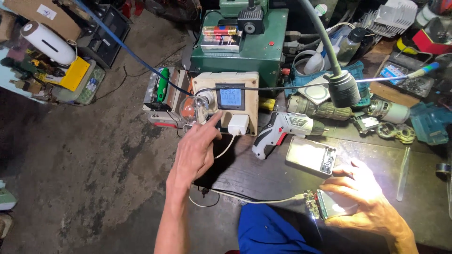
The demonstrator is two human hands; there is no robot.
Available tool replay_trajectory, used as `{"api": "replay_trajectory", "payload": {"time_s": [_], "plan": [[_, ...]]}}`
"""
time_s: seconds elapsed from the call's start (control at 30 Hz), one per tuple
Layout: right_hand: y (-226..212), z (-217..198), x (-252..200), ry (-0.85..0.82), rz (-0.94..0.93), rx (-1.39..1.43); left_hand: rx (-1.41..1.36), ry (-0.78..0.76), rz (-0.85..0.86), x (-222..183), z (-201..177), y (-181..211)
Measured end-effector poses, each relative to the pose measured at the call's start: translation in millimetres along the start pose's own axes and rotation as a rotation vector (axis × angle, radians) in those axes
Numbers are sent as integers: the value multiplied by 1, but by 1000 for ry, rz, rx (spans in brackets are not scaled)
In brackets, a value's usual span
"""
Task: Soldering wires to a battery protection circuit board and inspecting the work on an electronics repair bench.
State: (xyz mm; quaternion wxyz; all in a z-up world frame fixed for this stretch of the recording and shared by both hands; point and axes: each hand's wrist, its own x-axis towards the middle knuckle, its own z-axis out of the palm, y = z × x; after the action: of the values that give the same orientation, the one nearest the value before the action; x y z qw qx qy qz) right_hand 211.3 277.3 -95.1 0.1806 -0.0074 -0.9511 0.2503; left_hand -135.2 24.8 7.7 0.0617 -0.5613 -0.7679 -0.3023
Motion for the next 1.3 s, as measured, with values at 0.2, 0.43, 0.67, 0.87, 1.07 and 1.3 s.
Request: {"api": "replay_trajectory", "payload": {"time_s": [0.2,0.43,0.67,0.87,1.07,1.3], "plan": [[3,4,-4,-18,5,-11,74,-21,155,15,11,-17],[1,3,-2,-16,22,2,150,-19,204,19,10,-22],[7,6,-7,-39,37,2,196,-12,195,17,9,-22],[6,6,-5,-6,8,0,207,-28,163,15,12,-23],[7,7,-7,-20,28,11,193,-11,163,14,14,-25],[6,7,-7,-9,14,-7,191,-7,175,15,15,-27]]}}
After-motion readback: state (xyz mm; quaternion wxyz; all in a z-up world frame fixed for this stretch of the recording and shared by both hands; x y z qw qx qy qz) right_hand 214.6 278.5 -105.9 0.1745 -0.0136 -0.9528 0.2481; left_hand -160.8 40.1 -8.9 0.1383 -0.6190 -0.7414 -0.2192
